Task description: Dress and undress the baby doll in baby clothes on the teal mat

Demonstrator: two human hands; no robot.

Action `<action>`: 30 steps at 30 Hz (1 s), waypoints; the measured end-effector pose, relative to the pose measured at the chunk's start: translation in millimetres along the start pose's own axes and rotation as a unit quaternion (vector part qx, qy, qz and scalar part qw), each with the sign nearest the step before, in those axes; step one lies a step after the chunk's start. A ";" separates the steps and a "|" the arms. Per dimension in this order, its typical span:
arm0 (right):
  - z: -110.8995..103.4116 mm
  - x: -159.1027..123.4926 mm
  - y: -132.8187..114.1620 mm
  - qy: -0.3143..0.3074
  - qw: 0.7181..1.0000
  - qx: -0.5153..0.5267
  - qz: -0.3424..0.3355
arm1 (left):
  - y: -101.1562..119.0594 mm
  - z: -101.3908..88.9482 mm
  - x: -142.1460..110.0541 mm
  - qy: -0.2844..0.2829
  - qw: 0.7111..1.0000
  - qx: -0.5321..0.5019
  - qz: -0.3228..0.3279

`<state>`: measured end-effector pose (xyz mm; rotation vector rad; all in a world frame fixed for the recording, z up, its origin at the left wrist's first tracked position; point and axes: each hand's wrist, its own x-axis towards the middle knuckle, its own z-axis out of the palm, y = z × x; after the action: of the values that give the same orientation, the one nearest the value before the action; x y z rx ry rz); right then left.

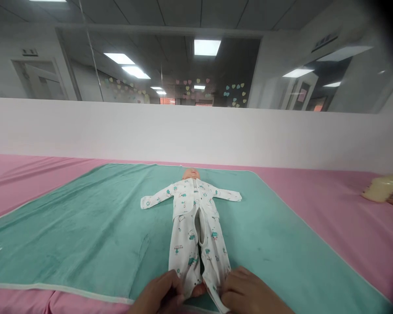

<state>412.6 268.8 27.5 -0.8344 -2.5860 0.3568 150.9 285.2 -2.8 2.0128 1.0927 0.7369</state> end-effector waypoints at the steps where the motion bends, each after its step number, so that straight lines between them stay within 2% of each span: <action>1: -3.8 2.7 0.7 -0.007 0.999 0.035 0.025 | 0.0 -4.9 1.8 0.007 1.000 0.000 -0.020; 2: -9.2 7.3 2.7 0.003 0.995 0.076 0.064 | 2.7 -10.2 6.5 0.026 0.999 0.003 -0.031; 4: -22.4 24.4 12.7 0.071 0.975 0.151 0.149 | 13.9 -20.7 26.3 0.078 0.997 0.010 -0.023; 6: -34.2 53.0 33.0 0.168 0.949 0.181 0.196 | 26.5 -29.9 60.9 0.109 0.994 0.012 0.009; 8: -40.2 89.9 63.2 0.227 0.935 0.189 0.197 | 32.4 -37.3 107.1 0.137 0.988 0.030 0.061; 10: -39.8 128.0 98.8 0.252 0.933 0.182 0.180 | 27.5 -43.9 156.4 0.149 0.978 0.116 0.088; 12: -34.9 159.6 132.9 0.251 0.937 0.158 0.186 | 13.6 -52.1 197.9 0.138 0.967 0.207 0.061; 14: -28.1 180.4 159.6 0.218 0.950 0.136 0.178 | -3.3 -62.9 224.0 0.112 0.960 0.254 0.024; 16: -21.7 191.3 175.9 0.195 0.959 0.126 0.162 | -16.8 -75.2 233.5 0.097 0.958 0.271 0.000; 18: -17.3 196.4 183.1 0.192 0.964 0.116 0.144 | -23.4 -86.6 231.6 0.089 0.954 0.284 -0.014; 21: -18.6 201.0 184.6 0.179 0.973 0.082 0.122 | -22.3 -99.8 223.5 0.070 0.942 0.325 -0.042; 24: -29.9 202.9 183.6 0.114 0.984 0.063 0.122 | -18.0 -110.2 220.6 0.035 0.932 0.358 -0.052; 27: -42.6 200.0 182.1 0.056 0.982 0.079 0.163 | -17.9 -117.4 221.4 -0.014 0.928 0.371 -0.026; 30: -46.2 196.9 179.3 0.057 0.979 0.086 0.175 | -21.7 -119.7 222.8 -0.020 0.936 0.350 0.009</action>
<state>376.7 534.4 62.5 -1.2075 -2.2608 0.6041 157.5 524.9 80.4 2.6089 1.4518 0.3220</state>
